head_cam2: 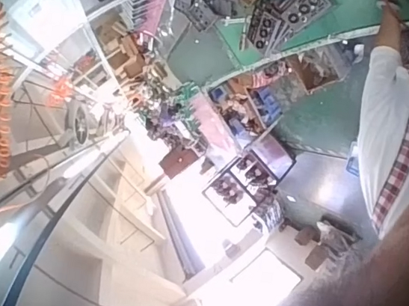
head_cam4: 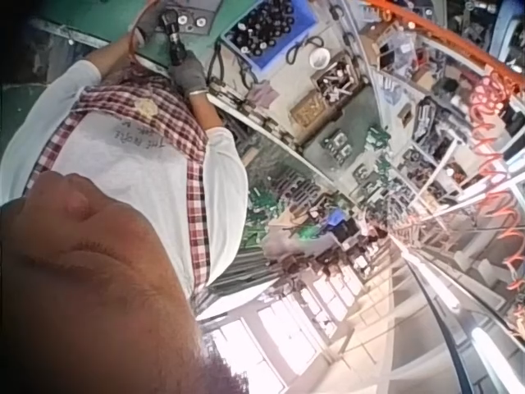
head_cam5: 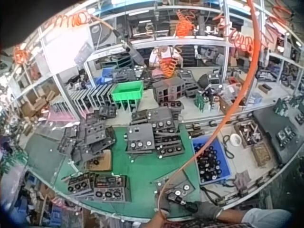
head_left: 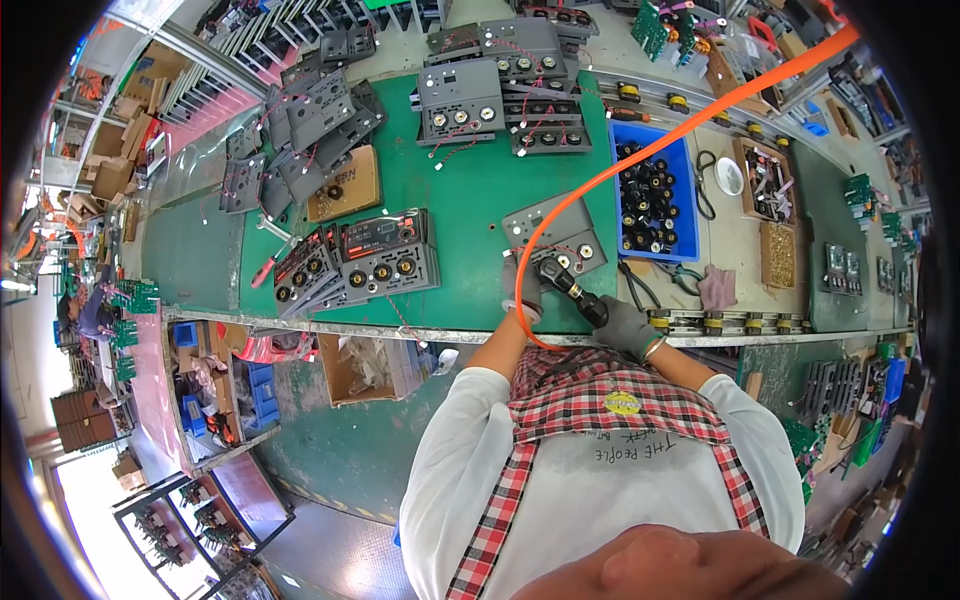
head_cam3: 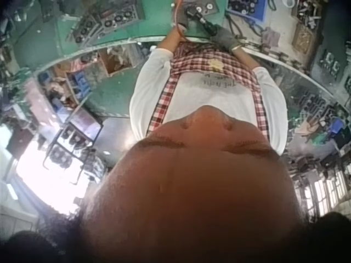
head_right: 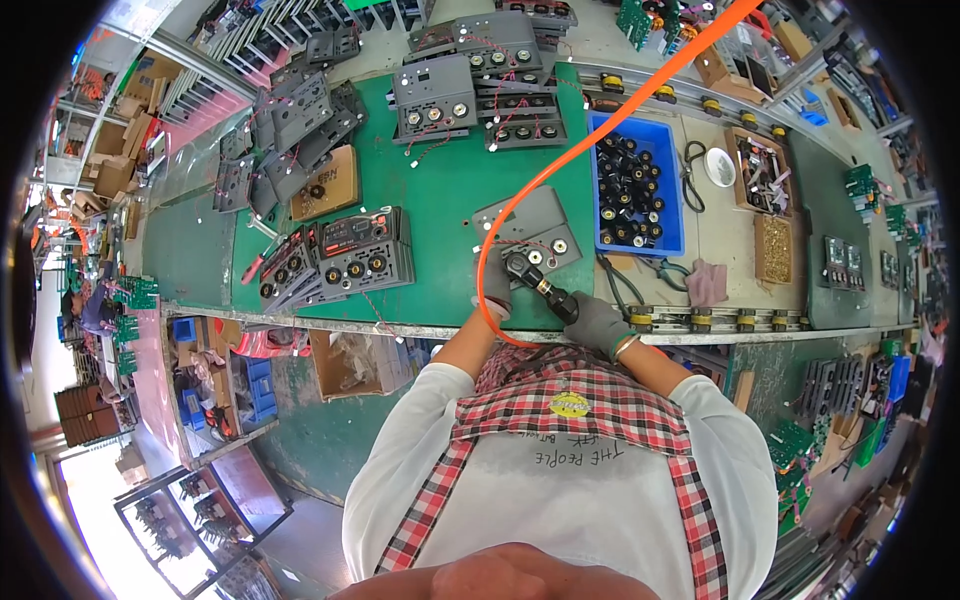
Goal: Manually assembling and testing electronic circuit boards and control panels using power tools.
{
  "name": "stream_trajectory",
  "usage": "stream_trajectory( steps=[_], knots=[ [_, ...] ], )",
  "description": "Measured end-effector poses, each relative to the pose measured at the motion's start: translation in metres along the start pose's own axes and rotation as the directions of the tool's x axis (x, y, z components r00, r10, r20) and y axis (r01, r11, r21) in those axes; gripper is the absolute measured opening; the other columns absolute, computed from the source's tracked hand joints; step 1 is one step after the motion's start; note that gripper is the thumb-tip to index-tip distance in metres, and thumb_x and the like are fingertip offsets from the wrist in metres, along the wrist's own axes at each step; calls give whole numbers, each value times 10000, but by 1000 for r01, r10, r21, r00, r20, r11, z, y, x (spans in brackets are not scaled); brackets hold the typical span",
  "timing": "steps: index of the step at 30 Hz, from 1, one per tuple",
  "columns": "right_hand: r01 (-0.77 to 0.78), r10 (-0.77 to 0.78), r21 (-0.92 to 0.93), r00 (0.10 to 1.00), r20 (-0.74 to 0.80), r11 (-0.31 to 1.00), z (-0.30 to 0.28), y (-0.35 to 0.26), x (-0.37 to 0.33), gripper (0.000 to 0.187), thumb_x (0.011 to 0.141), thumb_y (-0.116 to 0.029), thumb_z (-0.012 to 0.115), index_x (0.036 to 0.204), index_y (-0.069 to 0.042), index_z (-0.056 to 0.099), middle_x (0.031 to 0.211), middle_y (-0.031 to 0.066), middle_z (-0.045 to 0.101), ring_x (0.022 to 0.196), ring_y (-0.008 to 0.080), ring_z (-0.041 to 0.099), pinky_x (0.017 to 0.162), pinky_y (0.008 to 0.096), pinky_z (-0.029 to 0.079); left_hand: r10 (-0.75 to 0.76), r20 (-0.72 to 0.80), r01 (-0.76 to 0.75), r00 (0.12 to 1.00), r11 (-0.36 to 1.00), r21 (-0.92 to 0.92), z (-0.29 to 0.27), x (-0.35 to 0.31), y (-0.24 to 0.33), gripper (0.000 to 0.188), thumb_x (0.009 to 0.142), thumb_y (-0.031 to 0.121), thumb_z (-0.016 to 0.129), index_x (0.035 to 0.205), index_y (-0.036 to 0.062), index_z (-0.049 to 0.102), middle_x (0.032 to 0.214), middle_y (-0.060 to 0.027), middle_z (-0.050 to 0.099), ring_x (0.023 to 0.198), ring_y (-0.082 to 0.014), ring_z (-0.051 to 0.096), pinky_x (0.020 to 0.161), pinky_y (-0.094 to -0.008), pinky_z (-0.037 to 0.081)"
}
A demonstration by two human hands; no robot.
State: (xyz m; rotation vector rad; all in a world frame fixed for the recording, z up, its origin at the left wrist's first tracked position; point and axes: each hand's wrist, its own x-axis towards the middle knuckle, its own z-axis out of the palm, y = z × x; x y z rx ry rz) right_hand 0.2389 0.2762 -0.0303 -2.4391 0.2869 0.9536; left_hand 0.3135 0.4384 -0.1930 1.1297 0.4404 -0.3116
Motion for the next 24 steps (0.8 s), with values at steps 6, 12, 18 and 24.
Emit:
stream_trajectory(
  steps=[6, 12, 18, 24],
  knots=[
    [63, -65, 47, 997, 29, 997, 1, 2, 1, 495, 579, -272, 667, 1010, -81, 517, 870, 165, 603, 836, 329, 581, 742, 380, 451, 40, 37, -38, 999, 998, -51, -1, -7, 10, 301, 904, 239, 334, 940, 21, 539, 879, -78, 607, 806, -163, 590, 716, -287, 485],
    [165, -163, 47, 986, -42, 985, -8, 19, -5, 502, 570, -277, 653, 1010, -72, 523, 855, 182, 599, 811, 339, 576, 710, 389, 451, -39, 131, 47, 991, 997, -62, 24, -34, 71, 261, 863, 181, 372, 923, 7, 557, 875, -80, 606, 793, -172, 592, 693, -292, 485],
    [290, -248, 242, 950, -189, 926, -33, 46, -52, 438, 575, -191, 625, 978, -48, 530, 800, 155, 593, 738, 303, 579, 680, 364, 452, 317, 513, -586, 798, 606, 538, 12, -28, 142, 319, 753, 229, 536, 1006, 35, 554, 838, -133, 591, 677, -298, 577, 639, -383, 475],
    [228, -33, 569, 943, -332, 790, -2, 106, -40, 417, 551, -100, 615, 941, -3, 506, 709, 77, 544, 617, 188, 529, 599, 316, 447, 376, 341, -321, 862, -117, 940, 44, -48, 196, 434, 719, 304, 564, 1105, 120, 496, 980, -137, 527, 846, -307, 550, 679, -424, 468]
  ],
)
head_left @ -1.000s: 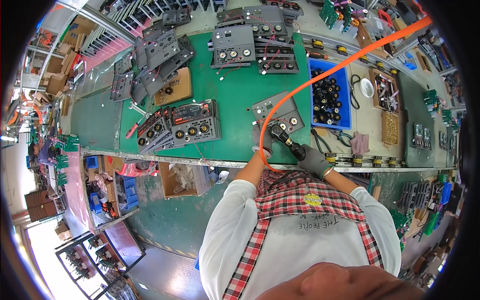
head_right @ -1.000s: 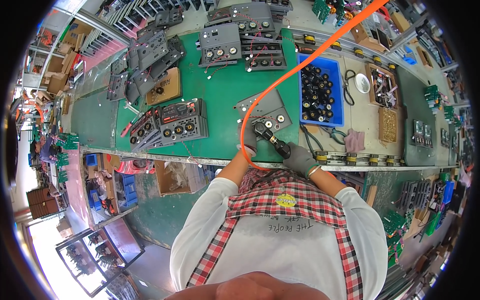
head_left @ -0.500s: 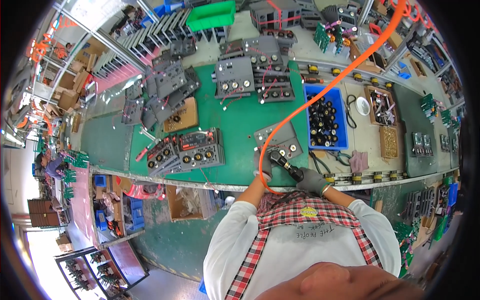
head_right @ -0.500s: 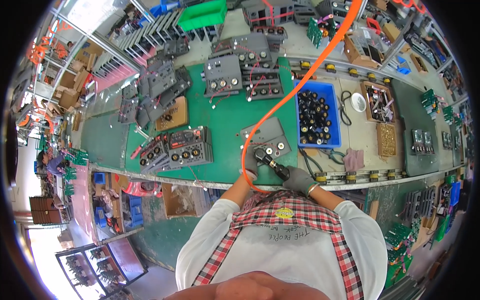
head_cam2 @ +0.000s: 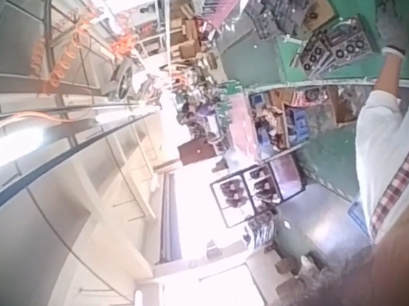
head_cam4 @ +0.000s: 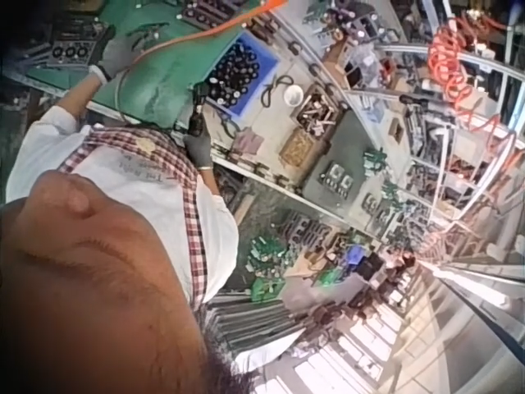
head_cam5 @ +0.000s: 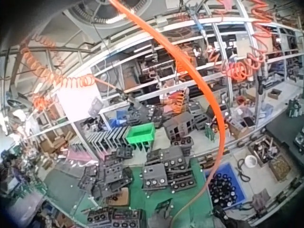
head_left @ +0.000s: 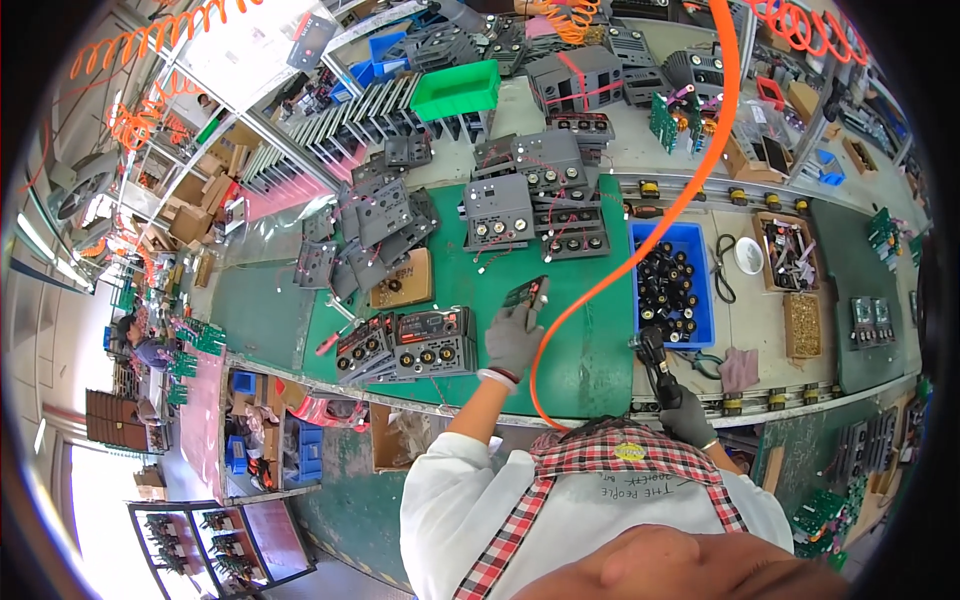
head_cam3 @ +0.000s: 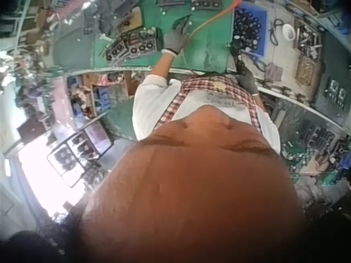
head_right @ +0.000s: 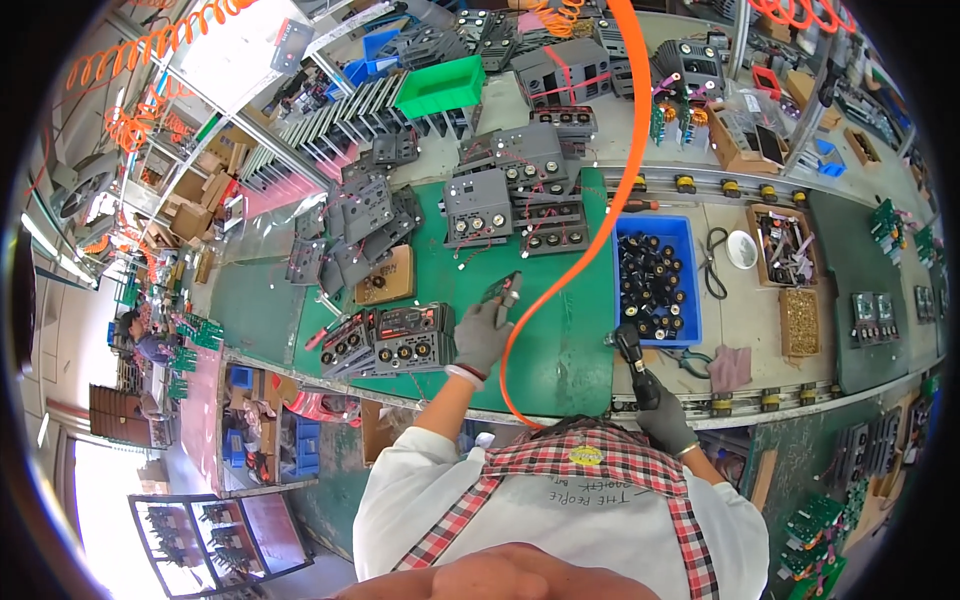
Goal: Manually assembling and testing electronic circuit boards and control panels using power tools.
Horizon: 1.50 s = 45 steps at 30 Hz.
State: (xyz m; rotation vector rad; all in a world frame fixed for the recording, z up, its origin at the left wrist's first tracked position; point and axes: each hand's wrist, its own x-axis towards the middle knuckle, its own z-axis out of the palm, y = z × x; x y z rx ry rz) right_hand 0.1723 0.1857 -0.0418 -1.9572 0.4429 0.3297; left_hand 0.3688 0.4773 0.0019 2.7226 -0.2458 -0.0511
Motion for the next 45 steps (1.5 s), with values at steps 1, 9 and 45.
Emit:
stream_trajectory(
  steps=[1, 9, 45],
  knots=[
    [-41, 44, 87, 999, -28, 995, 1, 8, 4, 411, 548, -96, 612, 932, 1, 503, 696, 63, 532, 605, 169, 515, 586, 310, 442, 52, -23, -47, 998, 983, 177, 5, 2, 6, 445, 711, 316, 573, 1107, 130, 491, 974, -129, 514, 843, -303, 546, 663, -417, 470],
    [-83, 68, -139, 991, -114, 987, -10, -7, -14, 407, 530, -147, 635, 903, -18, 533, 684, 72, 543, 617, 198, 523, 601, 318, 428, 90, -103, -64, 991, 970, 234, 65, 68, -11, 336, 770, 340, 503, 998, 93, 514, 855, -155, 556, 755, -316, 583, 615, -406, 490],
    [-87, 66, -87, 974, -218, 992, 13, -42, -34, 476, 585, -155, 571, 1036, -21, 502, 824, 216, 578, 787, 363, 568, 689, 387, 442, 62, 442, 444, 895, -18, -896, 119, 22, -40, 226, 803, 111, 460, 1007, 20, 492, 870, -138, 553, 748, -195, 564, 632, -302, 471]
  ],
)
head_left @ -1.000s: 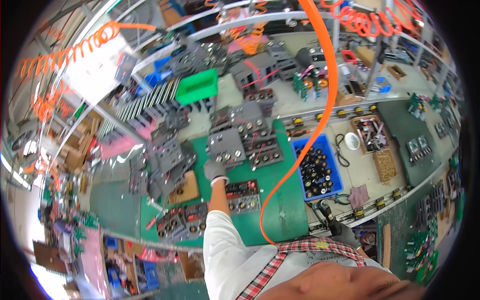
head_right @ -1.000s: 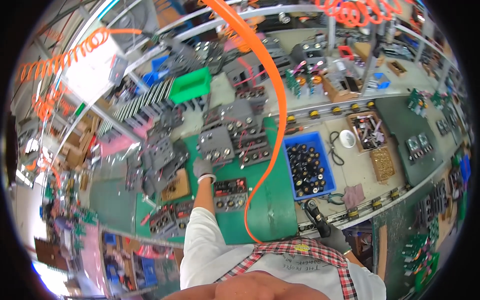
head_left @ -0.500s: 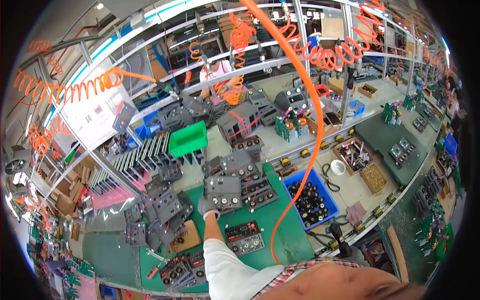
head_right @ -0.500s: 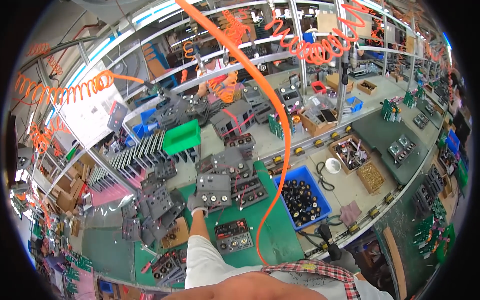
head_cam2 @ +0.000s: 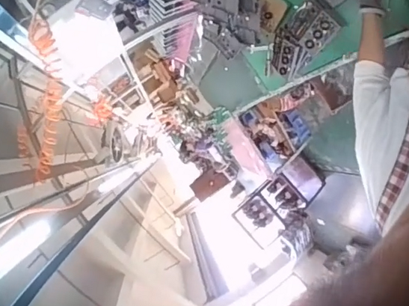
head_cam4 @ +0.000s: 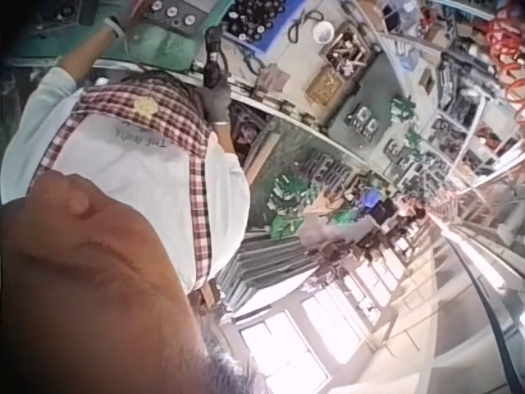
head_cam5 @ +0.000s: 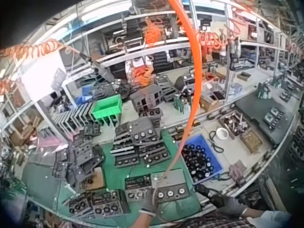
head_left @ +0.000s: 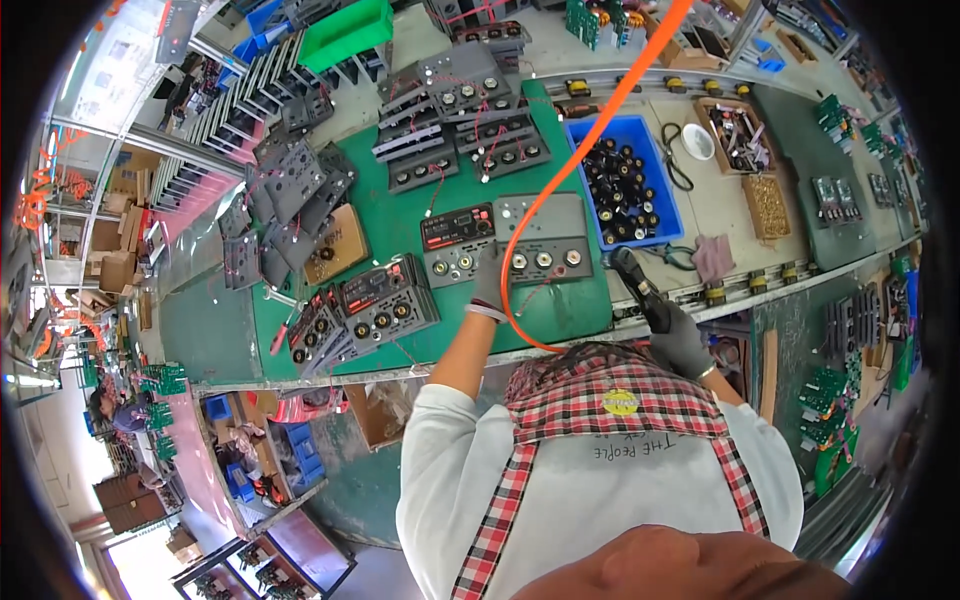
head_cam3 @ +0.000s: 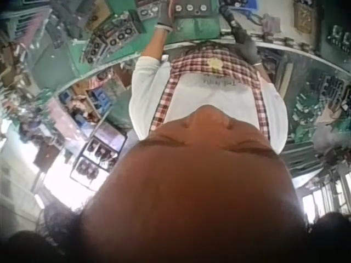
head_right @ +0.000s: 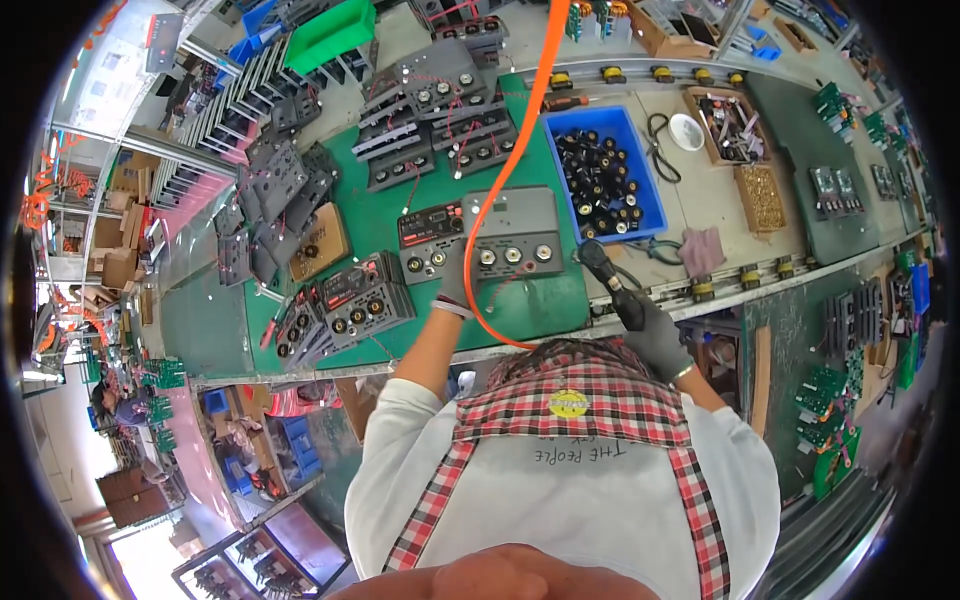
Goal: Manually assembling and testing electronic circuit boards and control panels using power tools.
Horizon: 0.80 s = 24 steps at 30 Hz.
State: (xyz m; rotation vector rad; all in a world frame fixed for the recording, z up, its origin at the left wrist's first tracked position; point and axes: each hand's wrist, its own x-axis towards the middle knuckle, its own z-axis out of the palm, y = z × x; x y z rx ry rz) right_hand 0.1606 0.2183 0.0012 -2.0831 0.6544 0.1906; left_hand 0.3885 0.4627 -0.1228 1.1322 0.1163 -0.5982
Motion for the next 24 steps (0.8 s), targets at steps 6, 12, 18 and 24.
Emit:
stream_trajectory(
  steps=[6, 12, 18, 24],
  knots=[
    [-79, 155, -328, 965, 212, 941, 14, -5, 14, 498, 603, -183, 608, 1073, -87, 475, 887, 202, 588, 866, 370, 565, 737, 418, 447, 22, -18, -19, 1000, 985, 170, 0, -34, -82, 232, 823, 181, 479, 1009, 44, 455, 829, -81, 537, 699, -160, 541, 596, -284, 478],
    [-107, 202, -372, 953, 226, 922, 23, 7, 26, 555, 598, -242, 638, 1099, -70, 471, 866, 191, 594, 827, 360, 575, 725, 407, 458, -59, -203, 83, 977, 990, 112, 62, -65, -20, 359, 890, 225, 385, 1074, -70, 474, 935, -158, 583, 862, -245, 586, 749, -327, 481],
    [-55, 138, -338, 964, 227, 940, 20, 1, 31, 474, 613, -300, 651, 989, -60, 492, 844, 186, 591, 827, 363, 571, 731, 414, 448, 127, -394, 40, 910, 920, 389, 86, -78, -7, 445, 897, 295, 372, 1112, -83, 468, 940, -175, 585, 880, -264, 573, 774, -330, 452],
    [-66, 141, -316, 966, 219, 946, 27, 20, 41, 447, 602, -271, 657, 956, -51, 495, 821, 172, 584, 818, 349, 570, 728, 405, 443, -6, -453, 115, 892, 970, 214, 112, -87, 12, 477, 902, 312, 338, 1143, -82, 456, 966, -173, 577, 844, -258, 560, 770, -331, 435]
  ],
)
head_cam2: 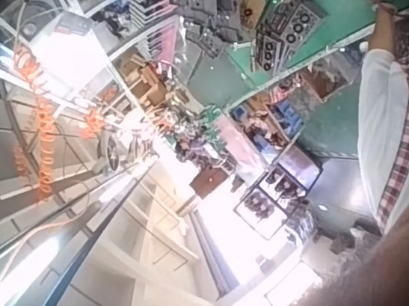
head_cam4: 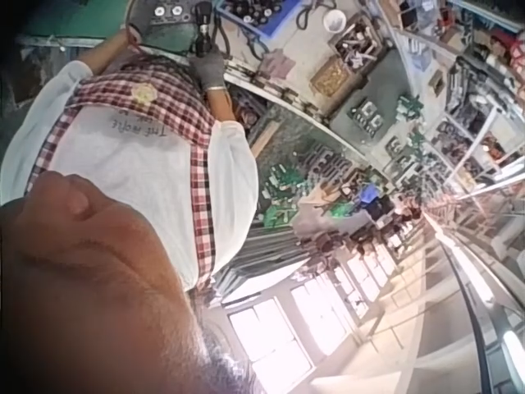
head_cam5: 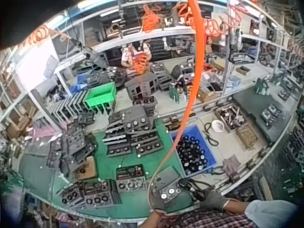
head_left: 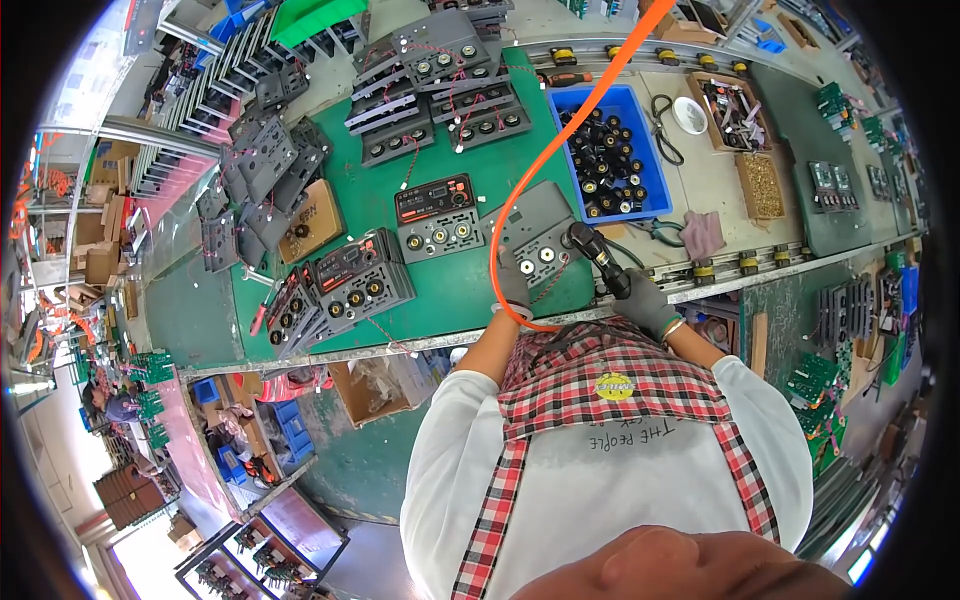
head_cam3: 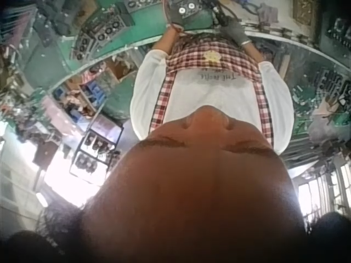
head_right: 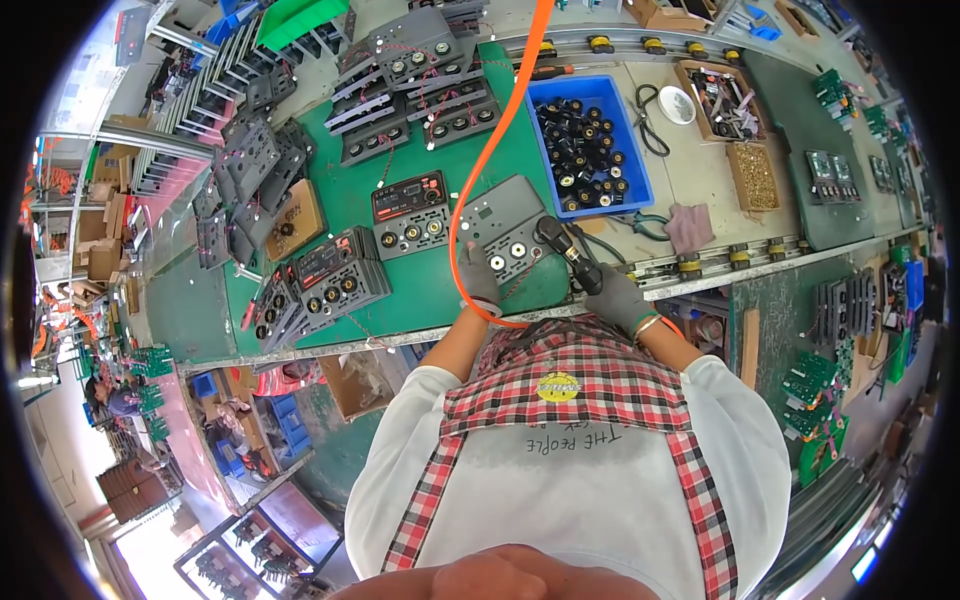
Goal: Manually assembling and testing electronic circuit boards and control panels using power tools.
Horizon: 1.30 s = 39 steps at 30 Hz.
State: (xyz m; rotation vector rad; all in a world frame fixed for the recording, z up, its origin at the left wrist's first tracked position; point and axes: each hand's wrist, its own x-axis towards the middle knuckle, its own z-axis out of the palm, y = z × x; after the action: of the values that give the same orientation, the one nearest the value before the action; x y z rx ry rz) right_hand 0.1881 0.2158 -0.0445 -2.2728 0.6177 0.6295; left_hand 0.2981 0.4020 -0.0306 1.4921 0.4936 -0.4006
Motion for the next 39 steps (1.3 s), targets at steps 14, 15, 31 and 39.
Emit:
stream_trajectory(
  steps=[14, 15, 31, 39],
  knots=[
    [30, -22, -101, 996, 82, 994, -15, -3, -1, 432, 620, -230, 625, 1002, -77, 493, 882, 198, 586, 857, 359, 570, 751, 405, 451, 77, 63, -65, 995, 984, -166, -5, 12, -15, 388, 890, 266, 360, 1048, -57, 505, 855, -121, 583, 739, -200, 539, 685, -316, 428],
    [45, -30, -158, 995, 92, 986, -18, -5, -4, 428, 619, -225, 624, 1001, -84, 494, 876, 193, 588, 856, 358, 569, 748, 405, 451, 82, 34, -82, 996, 997, 9, -7, 18, -23, 392, 886, 267, 365, 1036, -65, 511, 849, -128, 580, 744, -208, 534, 685, -323, 420],
    [75, -49, -164, 986, 160, 984, -7, -37, -7, 386, 632, -227, 626, 951, -50, 501, 869, 177, 598, 860, 338, 574, 765, 390, 439, 163, -69, -156, 984, 983, 95, -10, 38, -50, 421, 878, 289, 372, 1038, -75, 511, 852, -156, 569, 759, -229, 517, 690, -338, 401],
    [96, -82, -98, 987, 135, 991, 5, -26, -1, 393, 636, -242, 625, 950, -39, 505, 872, 182, 595, 877, 333, 571, 772, 381, 438, 86, -34, -80, 996, 986, 149, -7, 17, -22, 446, 881, 295, 363, 1087, -78, 494, 930, -193, 580, 827, -261, 559, 709, -352, 427]
  ],
)
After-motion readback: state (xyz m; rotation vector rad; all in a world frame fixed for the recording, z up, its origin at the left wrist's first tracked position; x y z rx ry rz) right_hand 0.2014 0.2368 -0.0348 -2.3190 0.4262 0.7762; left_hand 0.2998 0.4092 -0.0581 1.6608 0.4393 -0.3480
